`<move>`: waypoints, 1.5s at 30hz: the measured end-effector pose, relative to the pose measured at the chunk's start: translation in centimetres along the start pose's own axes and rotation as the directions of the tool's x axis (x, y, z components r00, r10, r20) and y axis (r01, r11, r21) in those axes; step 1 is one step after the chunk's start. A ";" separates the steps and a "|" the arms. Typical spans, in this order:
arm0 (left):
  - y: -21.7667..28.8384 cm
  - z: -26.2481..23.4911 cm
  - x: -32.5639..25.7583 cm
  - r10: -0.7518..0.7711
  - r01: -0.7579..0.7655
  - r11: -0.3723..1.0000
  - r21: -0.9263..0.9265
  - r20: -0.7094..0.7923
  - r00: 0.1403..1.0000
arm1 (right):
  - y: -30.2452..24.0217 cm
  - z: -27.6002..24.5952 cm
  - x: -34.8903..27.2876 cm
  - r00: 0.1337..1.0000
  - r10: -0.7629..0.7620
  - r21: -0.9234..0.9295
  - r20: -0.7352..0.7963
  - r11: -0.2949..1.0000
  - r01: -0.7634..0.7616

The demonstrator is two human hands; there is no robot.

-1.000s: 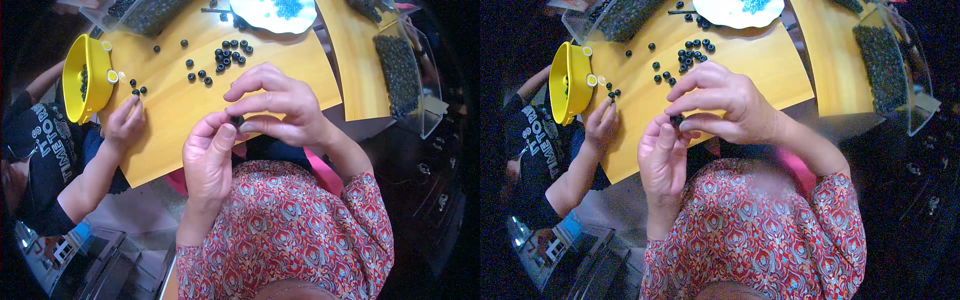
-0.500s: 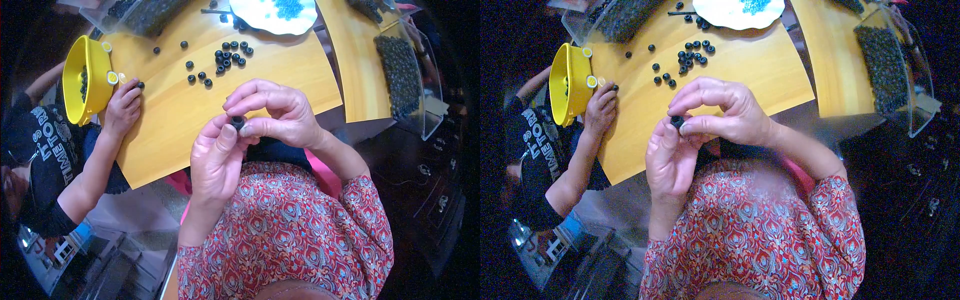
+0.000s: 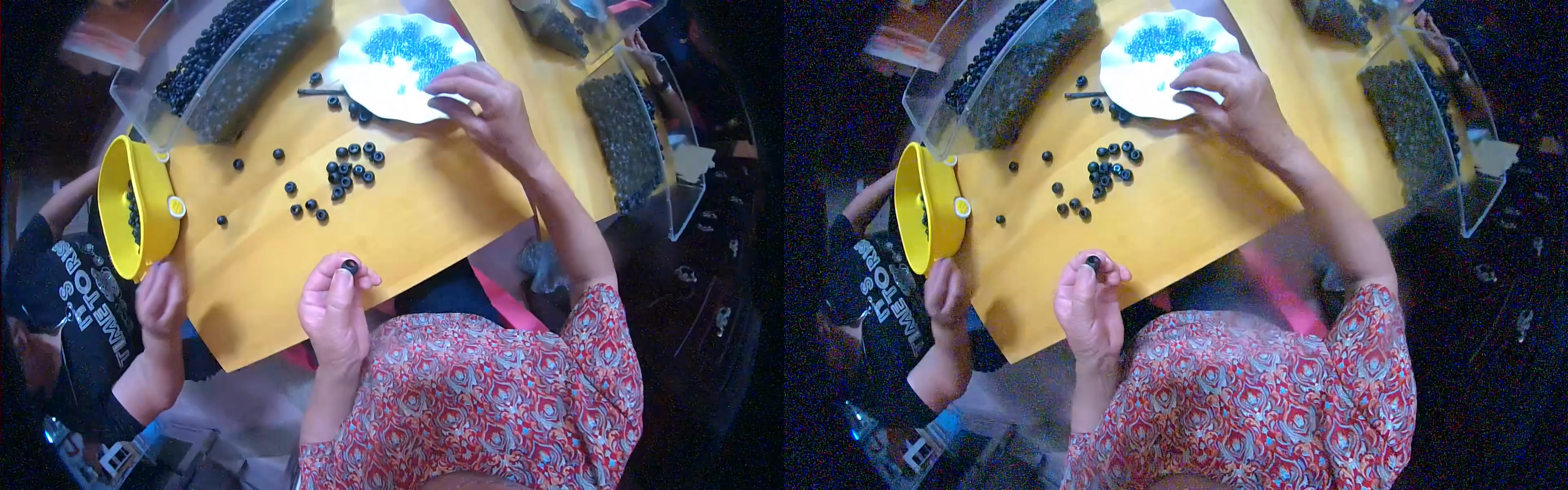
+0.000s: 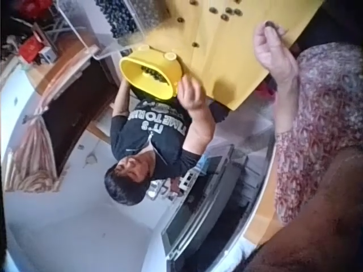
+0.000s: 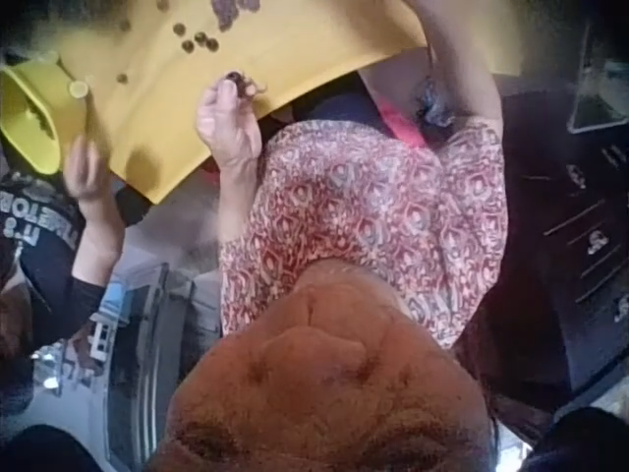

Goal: Manually inserting small blue components into black circular grommets on a wooden table.

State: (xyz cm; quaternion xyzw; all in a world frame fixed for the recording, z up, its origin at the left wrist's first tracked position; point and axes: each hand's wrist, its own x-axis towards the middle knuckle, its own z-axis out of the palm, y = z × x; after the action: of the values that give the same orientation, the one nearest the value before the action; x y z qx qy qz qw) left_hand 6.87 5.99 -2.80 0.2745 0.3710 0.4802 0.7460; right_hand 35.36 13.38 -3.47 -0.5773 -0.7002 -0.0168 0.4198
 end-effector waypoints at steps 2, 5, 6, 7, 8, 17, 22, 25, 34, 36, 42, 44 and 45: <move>-0.1 0.0 0.5 -0.025 0.025 1.000 -0.004 -0.006 1.000 | 1.9 0.5 1.0 0.999 -0.034 -0.029 0.021 0.999 0.035; 0.0 0.0 1.2 -0.068 0.069 0.997 0.024 -0.025 0.997 | 3.9 1.7 2.1 0.996 -0.073 -0.094 0.056 0.993 0.078; 0.0 0.0 1.5 -0.074 0.074 0.997 -0.004 -0.019 0.997 | 4.5 2.1 2.4 0.992 -0.085 -0.118 0.092 0.988 0.095; 0.0 0.0 1.7 -0.081 0.080 0.996 -0.031 -0.013 0.997 | 5.0 2.3 2.7 0.987 -0.095 -0.143 0.127 0.983 0.113; 0.1 0.1 1.8 -0.081 0.081 0.996 -0.033 -0.006 0.997 | 5.5 2.6 2.9 0.989 -0.082 -0.177 0.125 0.979 0.103; -0.1 0.0 2.6 -0.083 0.089 0.989 0.114 -0.060 0.995 | 6.6 3.1 4.2 0.974 -0.077 -0.198 0.214 0.973 0.120; 0.1 0.1 3.0 -0.101 0.104 0.987 0.125 -0.031 0.994 | 5.5 3.5 4.7 0.932 -0.056 -0.355 0.358 0.915 0.191; 0.2 0.1 3.4 -0.093 0.093 0.991 0.100 0.003 0.996 | 6.3 4.0 4.5 0.932 -0.064 -0.376 0.356 0.904 0.205; 0.6 0.1 3.7 -0.028 0.033 0.998 -0.048 0.094 0.995 | -0.5 2.5 3.6 0.960 0.023 0.216 0.280 0.973 -0.086; 0.6 -0.1 3.2 -0.039 0.048 0.995 -0.085 0.111 0.993 | -4.1 1.9 2.4 0.952 -0.005 0.409 0.305 0.904 -0.126; 0.6 0.0 2.2 -0.048 0.063 0.993 -0.104 0.136 0.990 | -10.1 1.2 -0.2 0.931 -0.124 0.731 0.343 0.657 -0.182; 0.8 0.3 1.7 -0.061 0.073 0.992 -0.105 0.116 0.991 | -10.9 1.4 -0.8 0.931 -0.107 0.731 0.349 0.653 -0.198; 0.9 0.3 1.5 -0.074 0.084 0.991 -0.099 0.100 0.992 | -11.2 1.5 -1.1 0.933 -0.087 0.731 0.349 0.648 -0.213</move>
State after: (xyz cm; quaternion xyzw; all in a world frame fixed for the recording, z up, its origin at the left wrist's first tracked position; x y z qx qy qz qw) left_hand 7.08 7.71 -2.36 0.2434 0.3198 0.4549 0.7947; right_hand 25.22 9.51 0.04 -0.3660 -0.6851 0.3961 0.4897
